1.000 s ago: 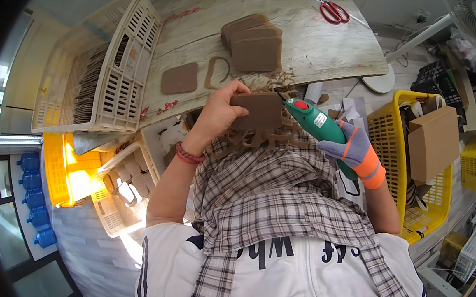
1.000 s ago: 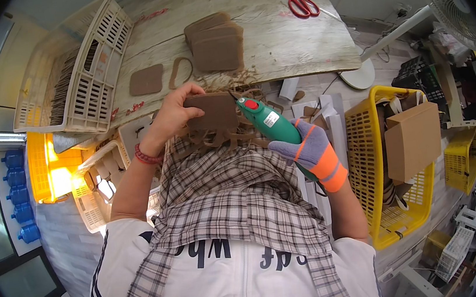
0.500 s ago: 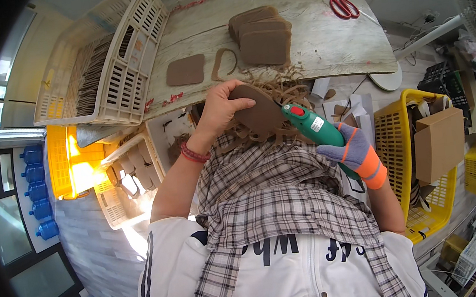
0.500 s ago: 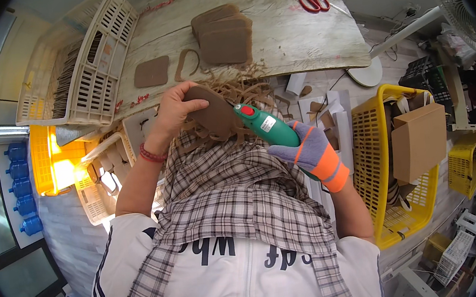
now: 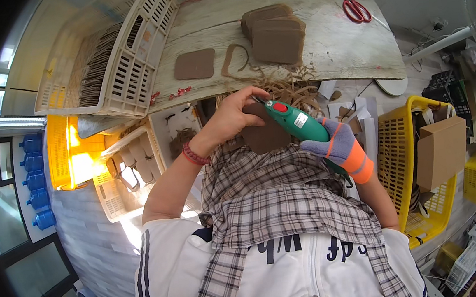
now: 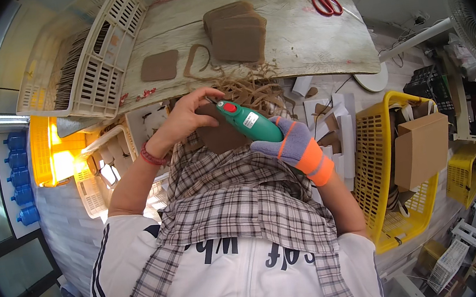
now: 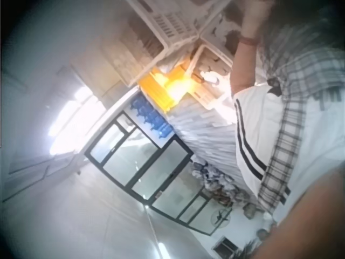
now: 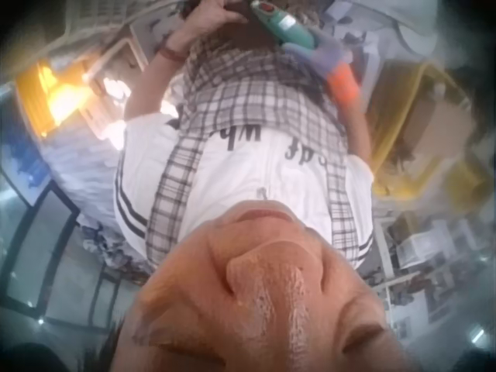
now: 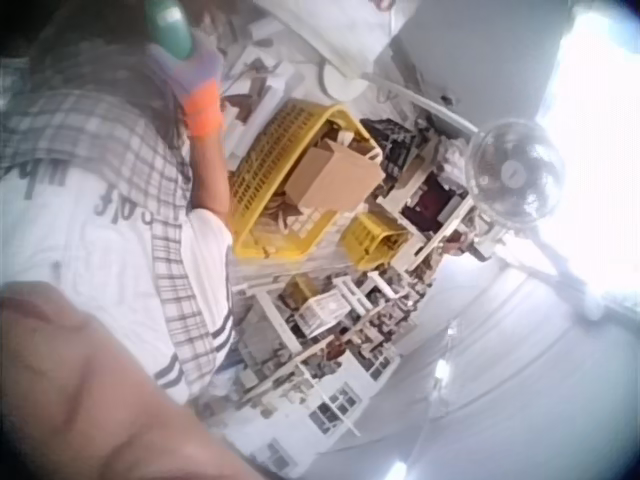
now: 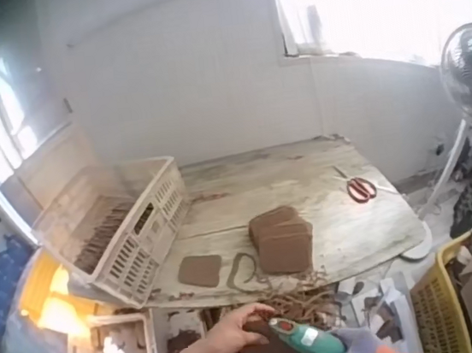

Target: The person uses a rotary tool to trim the edges of small brown cardboard pieces. They handle each piece individually, rotating it to smooth the perimeter, then place the finished pieces into a white plastic basket.

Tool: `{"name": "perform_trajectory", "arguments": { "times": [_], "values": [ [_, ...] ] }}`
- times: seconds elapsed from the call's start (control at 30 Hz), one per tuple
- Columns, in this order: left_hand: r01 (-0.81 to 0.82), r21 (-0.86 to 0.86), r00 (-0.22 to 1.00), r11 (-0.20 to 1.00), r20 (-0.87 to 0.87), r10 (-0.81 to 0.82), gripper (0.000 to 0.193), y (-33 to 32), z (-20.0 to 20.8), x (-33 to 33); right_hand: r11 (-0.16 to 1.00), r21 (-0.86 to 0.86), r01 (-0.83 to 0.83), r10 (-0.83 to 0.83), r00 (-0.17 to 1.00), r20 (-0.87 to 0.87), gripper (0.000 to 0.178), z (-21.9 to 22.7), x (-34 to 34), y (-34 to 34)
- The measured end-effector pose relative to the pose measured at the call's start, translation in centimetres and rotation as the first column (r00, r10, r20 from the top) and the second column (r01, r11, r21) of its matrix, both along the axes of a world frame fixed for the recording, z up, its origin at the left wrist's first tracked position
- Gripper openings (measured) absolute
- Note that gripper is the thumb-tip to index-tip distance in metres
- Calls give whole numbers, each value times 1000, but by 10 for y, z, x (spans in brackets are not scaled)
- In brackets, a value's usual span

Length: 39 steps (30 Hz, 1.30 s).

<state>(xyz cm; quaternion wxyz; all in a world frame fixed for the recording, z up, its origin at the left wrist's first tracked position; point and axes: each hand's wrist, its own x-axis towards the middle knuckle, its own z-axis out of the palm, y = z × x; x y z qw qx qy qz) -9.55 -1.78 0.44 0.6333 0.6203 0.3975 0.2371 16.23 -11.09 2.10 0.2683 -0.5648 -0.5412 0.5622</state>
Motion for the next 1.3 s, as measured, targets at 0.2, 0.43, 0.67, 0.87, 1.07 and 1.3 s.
{"name": "perform_trajectory", "arguments": {
  "times": [0.2, 0.43, 0.67, 0.87, 1.07, 1.3],
  "values": [
    [-592, -91, 778, 801, 193, 597, 43, 81, -10, -98, 985, -82, 154, -160, 984, -81, 44, -12, 18, -9],
    [43, 952, 506, 303, -282, 815, 48, 110, -26, -60, 972, -60, 226, -227, 974, -14, 43, -29, 32, -20],
    [307, 938, 750, 164, -344, 565, 52, 104, -16, 60, 966, -42, 255, -256, 966, -16, 43, -33, 32, -23],
    [182, 879, 767, 441, -407, 496, 32, 91, -7, 55, 958, -6, 287, -287, 958, 2, 43, -30, 36, -28],
    [-488, 69, 846, 870, 283, 452, 21, 59, -9, 54, 940, 4, 341, -336, 929, -155, 42, -37, 35, -23],
    [-331, -554, 263, 764, 723, 638, 31, 35, -9, 93, 914, 57, 402, -392, 910, -135, 39, -8, 18, -6]
  ]
}}
